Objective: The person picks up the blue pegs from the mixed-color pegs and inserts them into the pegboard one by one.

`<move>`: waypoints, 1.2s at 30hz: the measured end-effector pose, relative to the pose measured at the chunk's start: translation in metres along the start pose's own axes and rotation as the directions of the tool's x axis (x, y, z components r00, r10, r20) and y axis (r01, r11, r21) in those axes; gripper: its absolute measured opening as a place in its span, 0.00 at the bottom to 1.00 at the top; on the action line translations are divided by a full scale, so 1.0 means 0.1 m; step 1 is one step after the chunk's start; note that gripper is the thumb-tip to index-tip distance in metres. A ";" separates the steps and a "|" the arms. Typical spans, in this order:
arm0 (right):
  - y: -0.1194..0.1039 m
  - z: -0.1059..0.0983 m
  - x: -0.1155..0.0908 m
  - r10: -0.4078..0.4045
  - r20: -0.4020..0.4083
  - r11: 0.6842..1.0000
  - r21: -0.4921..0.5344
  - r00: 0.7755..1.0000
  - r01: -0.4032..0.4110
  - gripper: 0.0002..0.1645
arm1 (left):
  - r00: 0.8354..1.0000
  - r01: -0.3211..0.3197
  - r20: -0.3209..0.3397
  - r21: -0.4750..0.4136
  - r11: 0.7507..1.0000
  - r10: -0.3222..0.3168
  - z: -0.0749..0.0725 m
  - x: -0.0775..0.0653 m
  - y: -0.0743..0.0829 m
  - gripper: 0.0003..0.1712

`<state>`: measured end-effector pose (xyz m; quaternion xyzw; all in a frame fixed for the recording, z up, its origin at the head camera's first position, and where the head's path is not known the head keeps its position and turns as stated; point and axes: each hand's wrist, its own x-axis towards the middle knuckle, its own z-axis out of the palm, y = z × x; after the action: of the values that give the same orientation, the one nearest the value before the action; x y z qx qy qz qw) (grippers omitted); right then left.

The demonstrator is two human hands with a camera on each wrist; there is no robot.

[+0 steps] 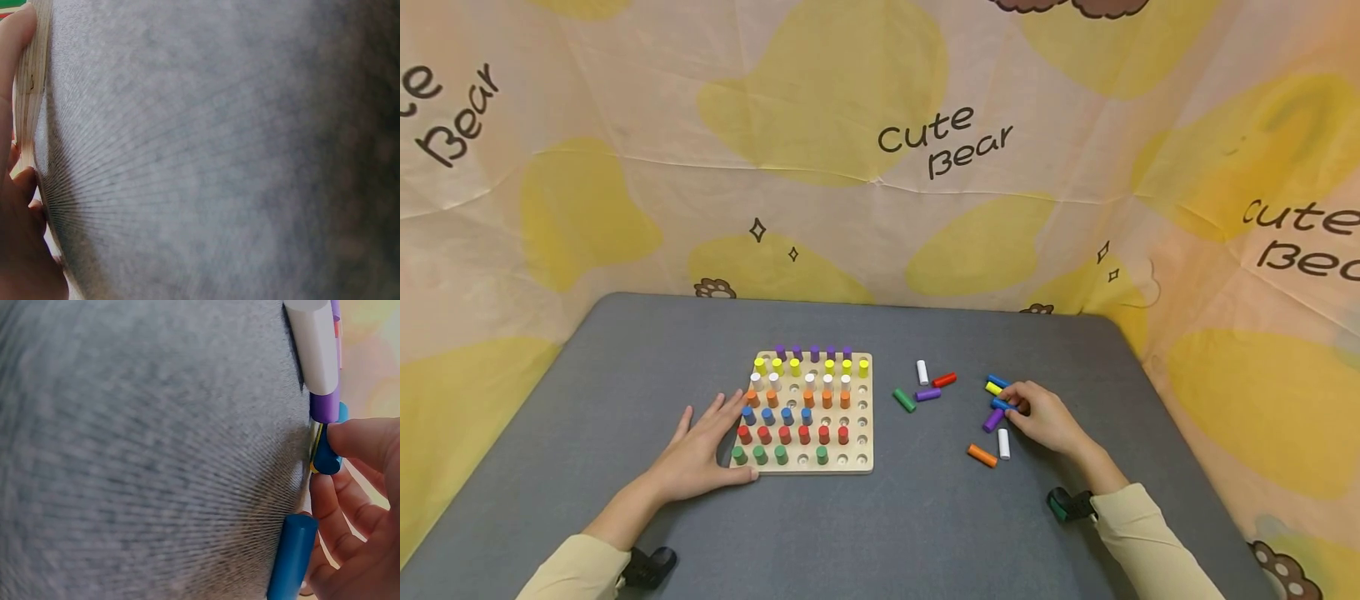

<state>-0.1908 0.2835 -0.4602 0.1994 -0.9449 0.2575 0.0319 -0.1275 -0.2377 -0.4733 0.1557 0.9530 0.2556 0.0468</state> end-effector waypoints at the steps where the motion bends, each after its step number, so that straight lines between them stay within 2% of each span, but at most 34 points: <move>1: -0.01 -0.01 0.00 0.002 -0.001 1.000 0.001 1.000 -0.002 0.12 | 1.000 0.000 0.001 0.000 1.000 0.000 0.00 0.00 0.00 0.64; 14: -0.17 -0.01 0.12 -0.020 -0.049 0.999 0.024 0.999 0.022 0.15 | 1.000 -0.006 0.005 -0.004 1.000 0.006 -0.01 0.00 0.00 0.64; 23: -0.42 0.08 0.21 -0.020 -0.003 0.998 0.067 1.000 0.020 0.15 | 1.000 0.002 0.010 -0.008 1.000 -0.002 -0.01 0.00 0.02 0.64; 36: -0.77 0.28 0.41 -0.118 0.017 0.985 0.125 0.993 0.115 0.14 | 1.000 0.007 0.013 -0.003 1.000 -0.007 0.00 0.00 0.01 0.64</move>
<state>-0.1969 0.1942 -0.4415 0.2590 -0.9141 0.3111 0.0228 -0.1273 -0.2371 -0.4725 0.1537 0.9529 0.2559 0.0542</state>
